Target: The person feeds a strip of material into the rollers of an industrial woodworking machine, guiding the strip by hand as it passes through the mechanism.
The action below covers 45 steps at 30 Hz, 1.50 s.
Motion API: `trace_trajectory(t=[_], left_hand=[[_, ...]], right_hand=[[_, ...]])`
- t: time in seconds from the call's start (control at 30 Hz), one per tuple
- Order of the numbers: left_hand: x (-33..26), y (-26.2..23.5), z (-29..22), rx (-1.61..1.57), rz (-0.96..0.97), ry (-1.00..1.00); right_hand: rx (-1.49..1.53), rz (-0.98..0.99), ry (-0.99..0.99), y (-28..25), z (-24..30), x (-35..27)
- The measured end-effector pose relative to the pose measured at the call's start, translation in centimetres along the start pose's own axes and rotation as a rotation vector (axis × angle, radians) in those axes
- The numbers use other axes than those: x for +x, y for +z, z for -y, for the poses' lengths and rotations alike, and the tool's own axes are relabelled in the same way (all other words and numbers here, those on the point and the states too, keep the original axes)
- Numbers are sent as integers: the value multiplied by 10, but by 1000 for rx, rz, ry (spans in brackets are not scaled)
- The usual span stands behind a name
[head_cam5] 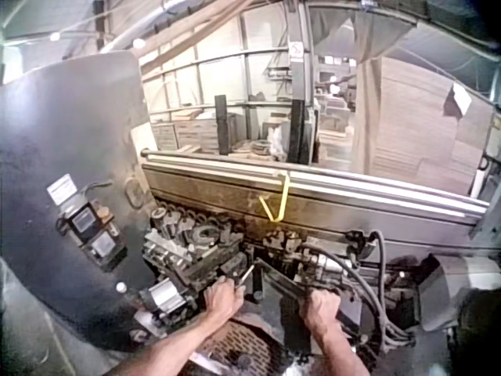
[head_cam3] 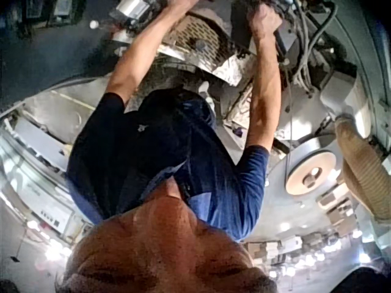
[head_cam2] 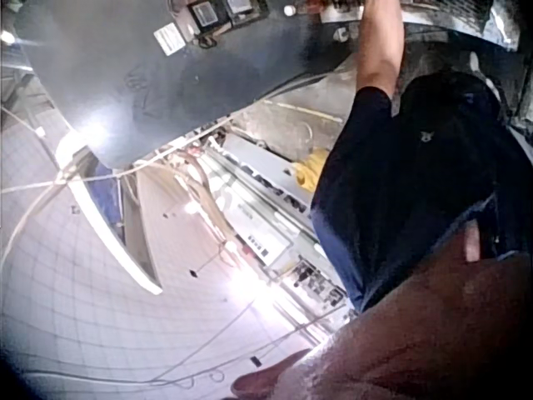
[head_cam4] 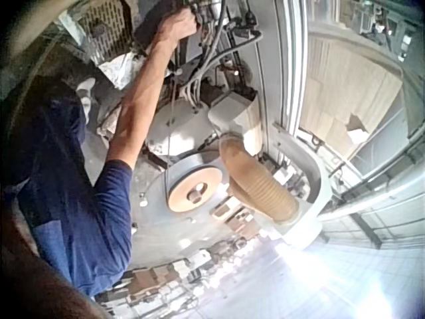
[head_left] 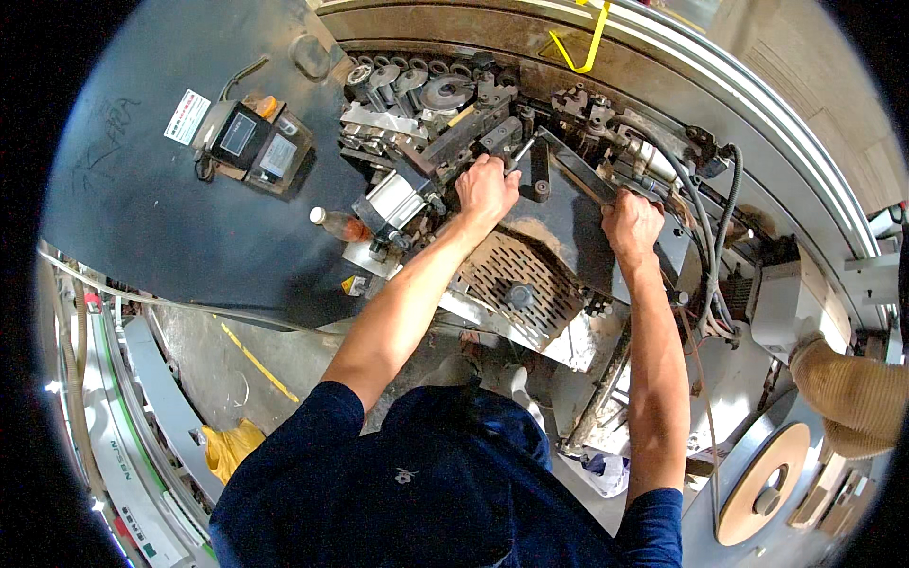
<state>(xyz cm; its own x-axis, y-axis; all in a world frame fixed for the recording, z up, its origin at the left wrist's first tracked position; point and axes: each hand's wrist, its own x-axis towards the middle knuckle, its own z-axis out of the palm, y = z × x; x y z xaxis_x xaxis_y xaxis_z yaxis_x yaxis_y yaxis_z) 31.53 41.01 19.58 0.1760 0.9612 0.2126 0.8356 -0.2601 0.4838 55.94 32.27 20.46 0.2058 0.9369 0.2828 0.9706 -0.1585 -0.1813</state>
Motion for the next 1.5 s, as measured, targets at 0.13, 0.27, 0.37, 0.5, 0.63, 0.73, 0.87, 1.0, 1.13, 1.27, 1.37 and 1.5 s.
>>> trace_trajectory(t=[0.13,0.27,0.37,0.5,0.63,0.73,0.87,1.0,1.13,1.27,1.37,1.5], left_hand=[[-1,3,1,-11,-10,-9],[-2,6,2,-39,-21,-19],[-1,6,3,-43,-20,3],[0,5,4,-50,-13,22],[0,3,3,-39,-12,29],[0,2,4,-25,51,37],[0,2,6,-81,5,25],[-2,6,9,-89,-24,47],[-4,5,11,-159,16,34],[-5,1,12,-170,35,45],[-6,1,11,-181,27,40],[-8,2,13,-230,36,40]], right_hand=[[-35,123,13,1,3,6],[-69,122,-16,-2,8,9],[-103,118,-51,-4,15,13],[-134,190,-38,-10,23,19],[-164,220,-37,-12,27,22],[-177,230,-19,-9,31,24],[-140,191,42,1,45,35],[-142,214,74,0,47,33],[-182,171,119,4,49,33],[-207,109,88,7,50,31],[-224,74,122,8,52,31],[-296,51,143,8,55,30]])
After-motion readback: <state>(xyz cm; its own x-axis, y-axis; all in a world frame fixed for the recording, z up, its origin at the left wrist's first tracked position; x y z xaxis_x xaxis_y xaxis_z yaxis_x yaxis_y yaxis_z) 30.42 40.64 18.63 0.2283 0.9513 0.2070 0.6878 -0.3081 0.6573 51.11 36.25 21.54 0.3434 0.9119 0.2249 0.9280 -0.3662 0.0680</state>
